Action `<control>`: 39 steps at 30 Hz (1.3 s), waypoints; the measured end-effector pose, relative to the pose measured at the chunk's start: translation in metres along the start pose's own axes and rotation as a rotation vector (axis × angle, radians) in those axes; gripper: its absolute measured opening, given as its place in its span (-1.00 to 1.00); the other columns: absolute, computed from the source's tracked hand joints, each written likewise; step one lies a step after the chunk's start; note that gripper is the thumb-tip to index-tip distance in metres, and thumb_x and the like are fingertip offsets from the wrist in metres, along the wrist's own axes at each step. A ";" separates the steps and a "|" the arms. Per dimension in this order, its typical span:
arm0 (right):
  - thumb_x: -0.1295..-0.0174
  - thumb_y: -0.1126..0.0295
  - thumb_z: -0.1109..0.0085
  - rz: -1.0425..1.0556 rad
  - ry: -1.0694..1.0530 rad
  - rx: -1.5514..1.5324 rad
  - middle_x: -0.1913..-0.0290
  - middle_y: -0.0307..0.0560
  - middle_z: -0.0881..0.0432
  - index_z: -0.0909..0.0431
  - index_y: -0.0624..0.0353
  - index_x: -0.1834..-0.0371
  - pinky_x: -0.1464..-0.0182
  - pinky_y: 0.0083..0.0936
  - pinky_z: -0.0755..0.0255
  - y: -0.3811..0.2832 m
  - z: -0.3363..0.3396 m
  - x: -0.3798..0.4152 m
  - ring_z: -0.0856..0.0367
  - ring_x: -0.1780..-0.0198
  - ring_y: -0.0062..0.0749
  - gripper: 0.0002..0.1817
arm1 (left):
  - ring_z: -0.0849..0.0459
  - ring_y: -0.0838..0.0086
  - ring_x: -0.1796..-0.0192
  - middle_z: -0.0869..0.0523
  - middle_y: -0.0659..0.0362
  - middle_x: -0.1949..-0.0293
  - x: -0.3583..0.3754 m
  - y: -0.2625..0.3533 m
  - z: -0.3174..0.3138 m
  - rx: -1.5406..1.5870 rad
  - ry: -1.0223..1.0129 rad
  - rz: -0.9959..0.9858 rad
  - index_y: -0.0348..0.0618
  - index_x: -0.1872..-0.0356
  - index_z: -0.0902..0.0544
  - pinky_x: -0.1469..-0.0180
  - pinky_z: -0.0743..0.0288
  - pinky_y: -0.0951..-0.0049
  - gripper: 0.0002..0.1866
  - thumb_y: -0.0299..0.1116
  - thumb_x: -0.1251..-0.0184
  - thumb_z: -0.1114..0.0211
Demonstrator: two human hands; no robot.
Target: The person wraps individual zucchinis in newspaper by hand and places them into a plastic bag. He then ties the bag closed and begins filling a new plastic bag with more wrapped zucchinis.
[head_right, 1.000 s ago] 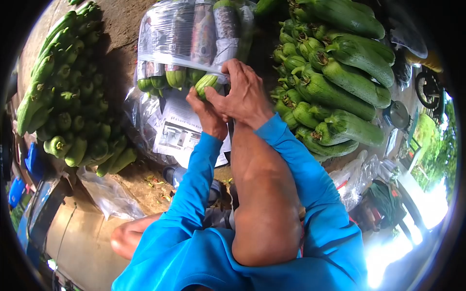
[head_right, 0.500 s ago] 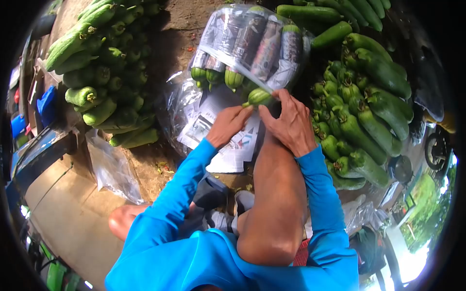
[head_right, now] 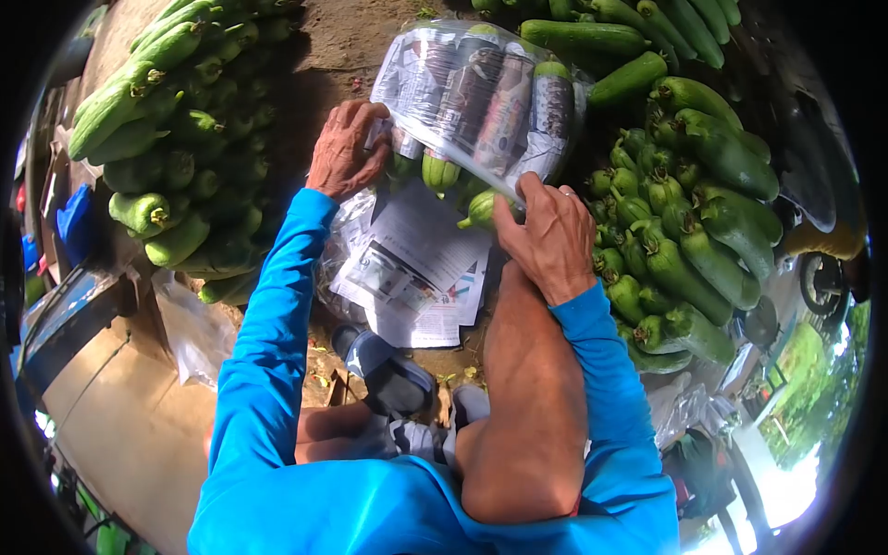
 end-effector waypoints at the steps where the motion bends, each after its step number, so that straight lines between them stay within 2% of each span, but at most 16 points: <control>1: -0.12 0.26 -0.34 -0.002 0.005 0.003 0.47 0.01 -0.63 -0.52 0.17 0.35 0.25 -0.10 -0.45 -0.001 0.000 0.001 -0.56 0.36 -0.01 -0.76 | -0.50 0.01 -0.10 -0.54 0.00 -0.04 0.000 0.000 0.000 0.005 -0.004 0.003 -0.01 -0.05 -0.56 -0.16 -0.43 0.09 -0.63 -0.35 -0.19 -0.29; 5: -0.10 0.27 -0.34 -0.004 -0.007 0.051 0.48 -0.01 -0.59 -0.53 0.17 0.34 0.24 -0.13 -0.46 -0.002 0.001 0.001 -0.56 0.33 -0.04 -0.76 | -0.49 0.02 -0.11 -0.53 0.00 -0.02 -0.004 -0.003 -0.003 0.061 -0.016 0.032 -0.02 -0.01 -0.58 -0.15 -0.44 0.09 -0.66 -0.34 -0.18 -0.29; 7: -0.08 0.28 -0.34 0.093 0.039 0.066 0.38 -0.02 -0.56 -0.54 0.16 0.32 0.21 -0.16 -0.47 -0.008 0.002 0.003 -0.56 0.24 -0.05 -0.76 | -0.49 0.03 -0.10 -0.53 0.00 -0.01 -0.005 -0.007 -0.005 0.037 -0.020 0.036 -0.03 0.01 -0.59 -0.14 -0.44 0.09 -0.68 -0.34 -0.18 -0.29; 9: -0.05 0.28 -0.35 0.157 0.062 0.021 0.32 -0.02 -0.53 -0.54 0.16 0.31 0.20 -0.15 -0.46 -0.014 0.000 0.000 -0.56 0.22 -0.05 -0.75 | -0.49 0.02 0.04 -0.53 0.00 0.07 -0.005 -0.010 -0.004 -0.019 -0.003 -0.078 -0.04 0.09 -0.59 -0.04 -0.42 0.09 -0.69 -0.20 -0.16 -0.29; 10: -0.03 0.29 -0.36 0.215 0.089 -0.027 0.26 -0.02 -0.51 -0.54 0.17 0.29 0.19 -0.14 -0.46 -0.018 -0.001 -0.002 -0.55 0.19 -0.05 -0.74 | -0.49 0.02 0.04 -0.53 0.00 0.07 -0.003 -0.012 -0.003 -0.023 0.006 -0.073 -0.04 0.09 -0.59 -0.04 -0.42 0.09 -0.69 -0.20 -0.16 -0.29; 11: -0.01 0.29 -0.36 0.230 0.077 -0.116 0.20 -0.03 -0.50 -0.53 0.16 0.27 0.16 -0.13 -0.38 -0.020 -0.011 -0.005 -0.51 0.17 -0.08 -0.72 | -0.49 0.02 0.03 -0.53 0.00 0.07 -0.002 -0.014 -0.003 -0.004 0.002 -0.084 -0.06 0.13 -0.58 -0.04 -0.42 0.08 -0.70 -0.18 -0.14 -0.29; 13: 0.00 0.29 -0.36 0.231 0.072 -0.089 0.21 -0.05 -0.49 -0.53 0.14 0.27 0.14 -0.17 -0.33 -0.022 -0.022 -0.009 -0.48 0.16 -0.11 -0.71 | -0.50 0.06 0.04 -0.54 0.03 0.12 0.003 -0.015 -0.003 0.029 0.011 -0.091 -0.10 0.29 -0.56 -0.02 -0.39 0.09 -0.72 -0.17 -0.07 -0.32; 15: 0.03 0.28 -0.36 0.193 0.027 -0.060 0.22 -0.11 -0.48 -0.52 0.08 0.31 0.09 -0.27 -0.17 -0.011 -0.035 -0.009 -0.43 0.12 -0.18 -0.74 | -0.51 0.08 0.04 -0.55 0.05 0.14 0.016 -0.013 -0.002 0.000 0.008 -0.063 -0.09 0.33 -0.56 0.00 -0.37 0.11 -0.73 -0.17 -0.04 -0.33; 17: 0.04 0.28 -0.35 0.219 0.038 -0.078 0.23 -0.13 -0.48 -0.51 0.07 0.34 0.10 -0.26 -0.17 -0.002 -0.039 -0.007 -0.43 0.13 -0.18 -0.75 | -0.52 0.12 0.08 -0.56 0.11 0.23 0.030 -0.009 -0.003 -0.020 0.077 -0.021 -0.07 0.42 -0.56 0.04 -0.32 0.15 -0.75 -0.18 0.03 -0.36; 20: 0.07 0.28 -0.36 0.248 0.075 -0.147 0.25 -0.16 -0.46 -0.48 0.07 0.43 0.09 -0.24 -0.16 0.003 -0.040 -0.005 -0.42 0.14 -0.20 -0.76 | -0.51 0.13 0.13 -0.55 0.11 0.25 0.048 0.000 -0.007 -0.055 0.165 0.068 -0.08 0.45 -0.52 0.07 -0.31 0.15 -0.73 -0.20 0.08 -0.39; 24: 0.12 0.30 -0.38 0.250 -0.001 -0.199 0.26 -0.14 -0.45 -0.48 0.09 0.49 0.09 -0.25 -0.18 0.008 -0.033 -0.002 -0.43 0.13 -0.20 -0.75 | -0.47 0.11 0.20 -0.50 0.09 0.32 0.078 0.016 -0.013 -0.014 0.299 0.137 -0.11 0.52 -0.45 0.11 -0.31 0.15 -0.74 -0.33 0.15 -0.40; 26: 0.12 0.29 -0.39 0.290 -0.018 -0.207 0.27 -0.12 -0.45 -0.49 0.10 0.48 0.10 -0.25 -0.23 0.008 -0.029 0.001 -0.43 0.12 -0.19 -0.75 | -0.45 0.10 0.24 -0.48 0.08 0.37 0.093 0.027 -0.013 0.024 0.360 0.179 -0.14 0.53 -0.40 0.12 -0.31 0.17 -0.76 -0.38 0.14 -0.33; 27: 0.13 0.27 -0.42 0.316 -0.025 -0.187 0.28 -0.10 -0.45 -0.51 0.11 0.47 0.13 -0.21 -0.33 0.007 -0.025 0.003 -0.46 0.12 -0.16 -0.73 | -0.44 0.10 0.24 -0.46 0.07 0.38 0.102 0.031 -0.015 0.035 0.362 0.231 -0.15 0.52 -0.39 0.13 -0.31 0.16 -0.75 -0.39 0.15 -0.32; 30: 0.11 0.23 -0.44 0.313 -0.079 -0.150 0.26 -0.10 -0.47 -0.52 0.12 0.46 0.14 -0.16 -0.41 0.008 -0.021 0.007 -0.50 0.14 -0.11 -0.70 | -0.43 0.10 0.24 -0.43 0.08 0.40 0.116 0.037 -0.017 0.028 0.330 0.259 -0.16 0.55 -0.38 0.13 -0.33 0.18 -0.76 -0.40 0.18 -0.30; 33: 0.11 0.20 -0.46 0.308 -0.111 -0.091 0.26 -0.10 -0.49 -0.52 0.14 0.46 0.17 -0.14 -0.45 0.009 -0.014 0.013 -0.52 0.16 -0.08 -0.67 | -0.43 0.10 0.24 -0.43 0.08 0.40 0.120 0.042 -0.010 0.063 0.301 0.236 -0.16 0.56 -0.39 0.13 -0.33 0.18 -0.77 -0.42 0.21 -0.31; 39: 0.09 0.15 -0.48 0.284 -0.061 -0.115 0.23 -0.09 -0.54 -0.52 0.15 0.45 0.12 -0.16 -0.45 0.020 -0.018 0.020 -0.54 0.12 -0.07 -0.64 | -0.50 0.07 0.21 -0.51 0.04 0.34 0.148 0.055 -0.021 0.032 0.393 0.384 -0.15 0.53 -0.46 0.08 -0.38 0.13 -0.81 -0.46 0.16 -0.32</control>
Point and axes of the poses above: each hand's wrist, its own x-axis away from the middle knuckle, its own z-axis out of the back of the hand, y = z × x, the point moved 5 cm from there along -x, towards the middle knuckle
